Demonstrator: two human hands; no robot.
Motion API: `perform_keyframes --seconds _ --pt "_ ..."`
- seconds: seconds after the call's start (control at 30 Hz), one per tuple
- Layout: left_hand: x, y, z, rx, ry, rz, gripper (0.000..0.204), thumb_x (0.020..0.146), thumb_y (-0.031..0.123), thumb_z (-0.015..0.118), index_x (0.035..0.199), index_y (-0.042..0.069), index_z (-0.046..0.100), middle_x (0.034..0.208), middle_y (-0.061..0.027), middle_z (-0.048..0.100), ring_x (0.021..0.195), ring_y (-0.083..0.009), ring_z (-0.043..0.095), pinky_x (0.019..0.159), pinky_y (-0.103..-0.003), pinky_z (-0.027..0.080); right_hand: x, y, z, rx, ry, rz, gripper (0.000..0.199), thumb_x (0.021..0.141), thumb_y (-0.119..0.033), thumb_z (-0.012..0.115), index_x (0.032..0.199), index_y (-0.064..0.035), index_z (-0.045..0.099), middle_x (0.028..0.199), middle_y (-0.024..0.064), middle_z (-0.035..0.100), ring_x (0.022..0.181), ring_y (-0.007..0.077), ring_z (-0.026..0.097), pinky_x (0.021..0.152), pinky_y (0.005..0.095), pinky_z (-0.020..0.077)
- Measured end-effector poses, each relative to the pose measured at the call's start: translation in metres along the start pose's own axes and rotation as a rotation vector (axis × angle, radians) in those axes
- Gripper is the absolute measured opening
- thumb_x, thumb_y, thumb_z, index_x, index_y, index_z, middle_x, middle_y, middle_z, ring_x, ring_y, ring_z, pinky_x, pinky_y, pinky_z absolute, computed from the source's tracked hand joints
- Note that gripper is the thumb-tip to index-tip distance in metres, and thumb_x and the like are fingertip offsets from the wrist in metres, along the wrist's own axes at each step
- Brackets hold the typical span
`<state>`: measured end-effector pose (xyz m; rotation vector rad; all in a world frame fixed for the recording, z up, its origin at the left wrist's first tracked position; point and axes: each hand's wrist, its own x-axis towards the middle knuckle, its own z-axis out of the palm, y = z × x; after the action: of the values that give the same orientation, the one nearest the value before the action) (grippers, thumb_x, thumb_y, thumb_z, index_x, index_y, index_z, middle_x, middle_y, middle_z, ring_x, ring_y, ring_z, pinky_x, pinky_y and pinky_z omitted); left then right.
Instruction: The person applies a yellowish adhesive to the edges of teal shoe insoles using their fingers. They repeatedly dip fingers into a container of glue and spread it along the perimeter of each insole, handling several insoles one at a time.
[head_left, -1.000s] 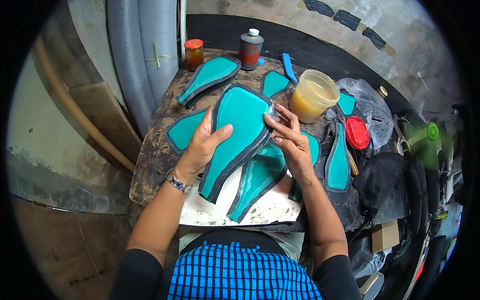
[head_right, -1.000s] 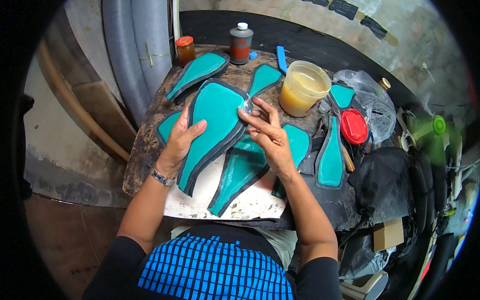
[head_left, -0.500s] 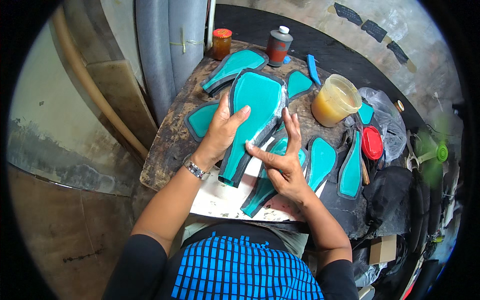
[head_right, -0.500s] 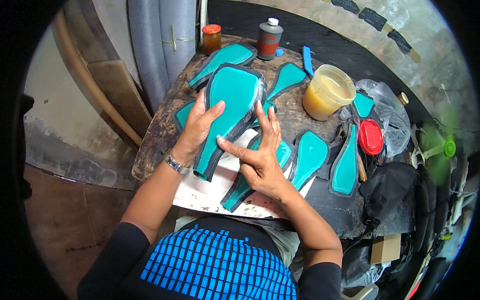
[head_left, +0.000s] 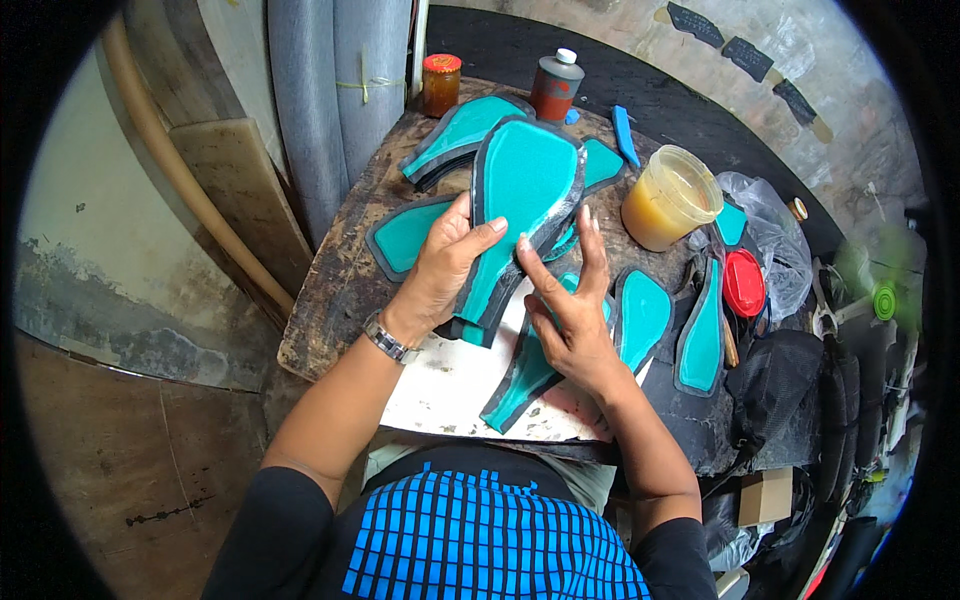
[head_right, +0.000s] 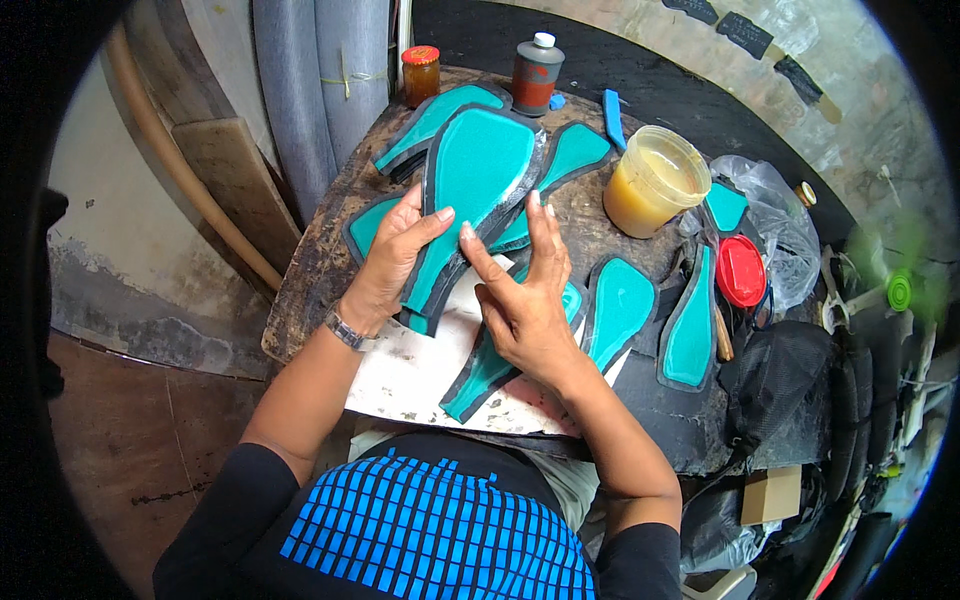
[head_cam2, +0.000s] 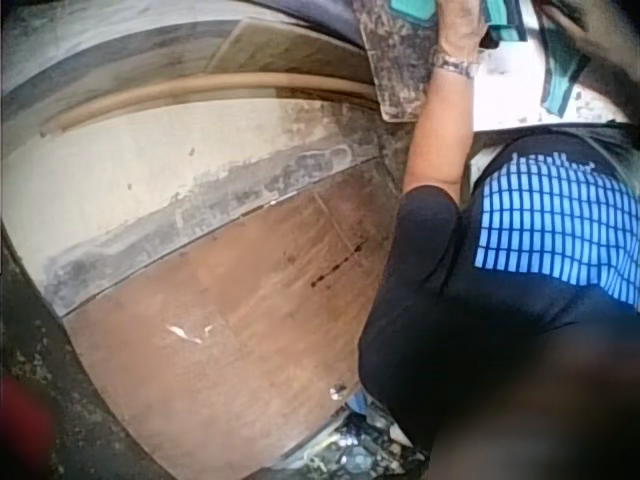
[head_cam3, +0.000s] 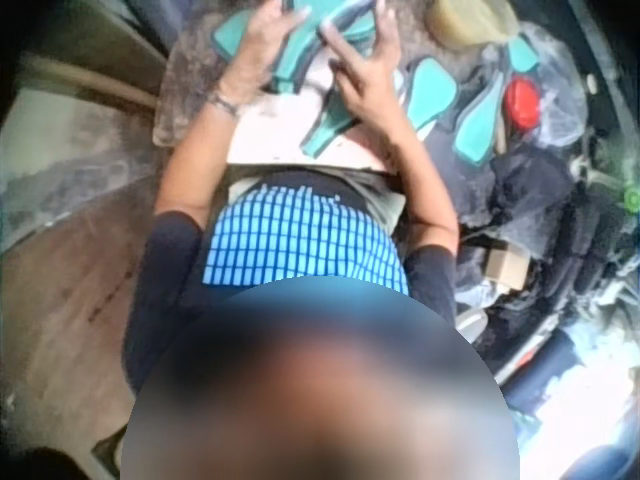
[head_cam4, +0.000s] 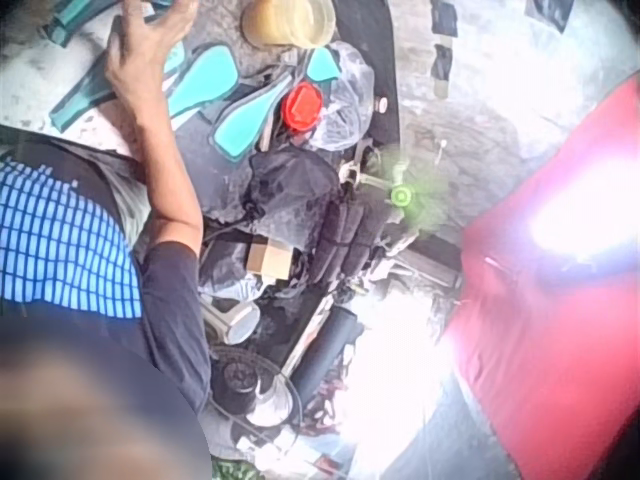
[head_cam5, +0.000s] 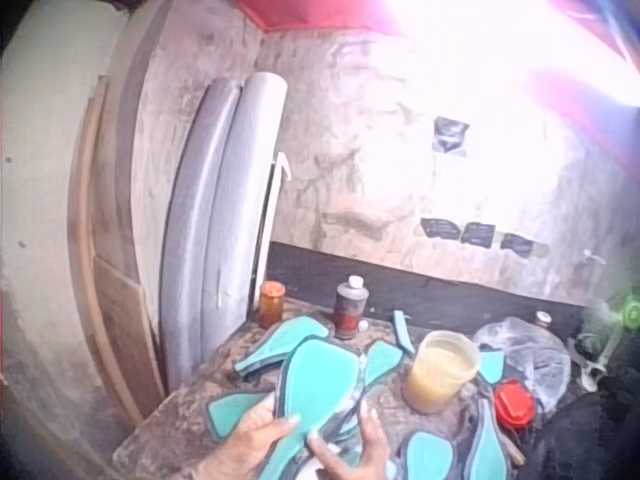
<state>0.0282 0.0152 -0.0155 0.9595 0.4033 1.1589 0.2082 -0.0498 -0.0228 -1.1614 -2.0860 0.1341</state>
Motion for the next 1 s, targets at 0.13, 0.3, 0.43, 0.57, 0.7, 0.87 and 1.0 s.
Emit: perform_keyframes --seconds 0.13,0.3,0.43,0.57,0.7,0.87,1.0 --pt "0.0 -0.003 0.0 0.061 -0.024 0.069 0.043 0.099 0.01 0.053 0.138 -0.001 0.04 0.128 -0.0088 0.057 0.116 -0.0119 0.054 0.099 -0.028 0.045 -0.003 -0.005 0.002 -0.141 0.021 -0.084 0.068 0.074 -0.004 0.065 0.138 -0.0283 0.056 0.157 0.0259 0.014 0.144 0.045 0.016 0.113 0.0575 0.0143" --pt "0.002 -0.005 -0.003 0.08 -0.034 0.129 0.043 0.099 0.012 0.055 0.138 -0.001 0.041 0.127 -0.0089 0.058 0.113 -0.012 0.056 0.098 -0.028 0.046 -0.005 -0.005 -0.001 -0.202 0.092 -0.36 0.068 0.068 -0.007 0.069 0.13 -0.034 0.062 0.155 0.0181 0.026 0.144 0.0398 0.02 0.116 0.0563 0.0104" --pt "0.001 -0.003 -0.005 0.087 -0.016 0.106 0.042 0.099 0.013 0.054 0.137 -0.001 0.041 0.126 -0.0093 0.059 0.113 -0.012 0.057 0.097 -0.027 0.046 -0.004 -0.002 -0.002 -0.536 0.233 -0.275 0.061 0.073 -0.008 0.065 0.126 -0.0389 0.064 0.154 0.0121 0.031 0.145 0.034 0.022 0.118 0.0573 0.0084" --pt "0.001 -0.002 -0.003 0.093 -0.036 0.134 0.042 0.099 0.012 0.054 0.137 -0.002 0.041 0.126 -0.0093 0.059 0.112 -0.012 0.057 0.097 -0.028 0.046 -0.003 0.0 -0.002 -0.496 0.243 -0.482 0.062 0.077 -0.002 0.059 0.125 -0.0419 0.063 0.153 0.009 0.03 0.144 0.0327 0.023 0.118 0.0587 0.0093" --pt "0.0 -0.001 0.0 0.135 -0.041 0.14 0.042 0.099 0.012 0.054 0.137 -0.002 0.041 0.126 -0.0099 0.059 0.113 -0.0124 0.056 0.098 -0.028 0.046 0.0 0.003 -0.004 -0.583 0.283 -0.293 0.068 0.075 0.002 0.057 0.126 -0.0425 0.062 0.153 0.0094 0.03 0.145 0.0324 0.021 0.118 0.0582 0.0093" --pt "-0.001 -0.004 0.002 0.134 -0.05 0.153 0.043 0.099 0.011 0.054 0.137 -0.002 0.04 0.126 -0.0106 0.059 0.113 -0.0128 0.056 0.098 -0.028 0.045 0.001 -0.003 -0.004 -0.385 0.143 -0.209 0.077 0.069 0.008 0.06 0.126 -0.0452 0.062 0.158 0.0103 0.022 0.148 0.0338 0.011 0.118 0.0566 0.0032" --pt "0.0 -0.001 -0.001 0.118 -0.049 0.129 0.044 0.099 0.011 0.055 0.137 -0.003 0.04 0.126 -0.0105 0.059 0.113 -0.013 0.056 0.098 -0.028 0.045 -0.002 -0.012 -0.009 -0.127 -0.08 -0.212 0.078 0.067 0.014 0.058 0.116 -0.0458 0.069 0.158 0.0112 0.021 0.148 0.0359 0.01 0.117 0.057 0.0019"
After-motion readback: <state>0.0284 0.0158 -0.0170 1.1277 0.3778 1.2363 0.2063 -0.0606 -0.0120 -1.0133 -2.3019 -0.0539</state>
